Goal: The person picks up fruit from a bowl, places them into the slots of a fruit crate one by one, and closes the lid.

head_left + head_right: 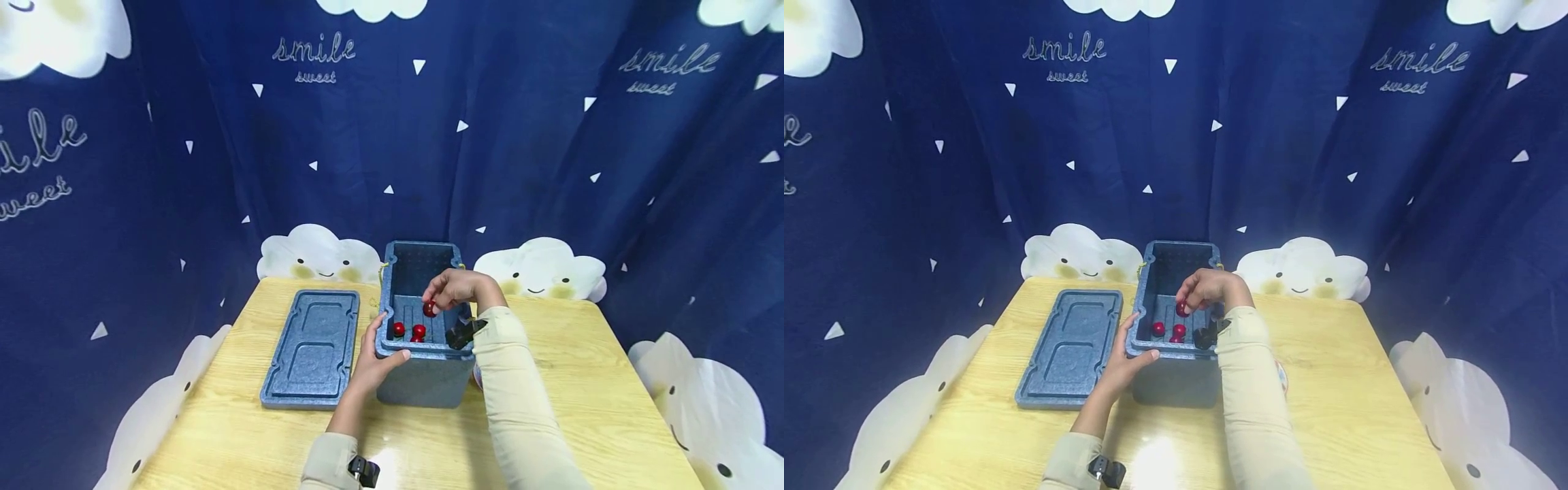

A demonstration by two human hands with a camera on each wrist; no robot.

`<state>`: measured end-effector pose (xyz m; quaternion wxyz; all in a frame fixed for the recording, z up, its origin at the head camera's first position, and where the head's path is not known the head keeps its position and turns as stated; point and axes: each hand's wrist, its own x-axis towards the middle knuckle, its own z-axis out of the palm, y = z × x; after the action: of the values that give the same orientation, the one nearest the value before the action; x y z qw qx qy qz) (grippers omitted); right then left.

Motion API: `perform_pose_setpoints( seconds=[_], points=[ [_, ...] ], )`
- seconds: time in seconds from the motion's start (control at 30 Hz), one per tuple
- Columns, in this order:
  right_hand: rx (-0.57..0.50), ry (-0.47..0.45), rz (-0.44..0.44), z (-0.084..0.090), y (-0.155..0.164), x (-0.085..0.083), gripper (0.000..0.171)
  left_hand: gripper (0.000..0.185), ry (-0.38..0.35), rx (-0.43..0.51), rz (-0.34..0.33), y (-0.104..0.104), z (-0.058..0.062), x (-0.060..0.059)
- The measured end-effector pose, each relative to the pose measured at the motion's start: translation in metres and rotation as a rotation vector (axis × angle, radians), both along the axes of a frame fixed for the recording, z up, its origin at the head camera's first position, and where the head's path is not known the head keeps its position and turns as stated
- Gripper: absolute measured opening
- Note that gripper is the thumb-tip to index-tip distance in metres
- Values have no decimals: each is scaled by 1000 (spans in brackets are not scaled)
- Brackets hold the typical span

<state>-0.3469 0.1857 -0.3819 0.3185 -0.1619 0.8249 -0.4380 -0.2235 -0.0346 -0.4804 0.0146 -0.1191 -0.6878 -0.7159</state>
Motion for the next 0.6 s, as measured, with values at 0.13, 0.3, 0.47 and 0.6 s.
perform_pose_setpoints(
  seconds=[0.13,0.3,0.47,0.6],
  points=[
    [18,18,-23,3,-3,0,32,82,8,-1,-2,-2,2,0],
    [59,86,-28,7,-3,10,31,83,-12,19,-21,-1,-2,1],
    [133,195,-6,15,2,24,32,84,-14,24,-44,0,-5,-2],
    [142,311,9,18,12,35,32,84,-9,26,-28,-1,-4,-3]
  ],
)
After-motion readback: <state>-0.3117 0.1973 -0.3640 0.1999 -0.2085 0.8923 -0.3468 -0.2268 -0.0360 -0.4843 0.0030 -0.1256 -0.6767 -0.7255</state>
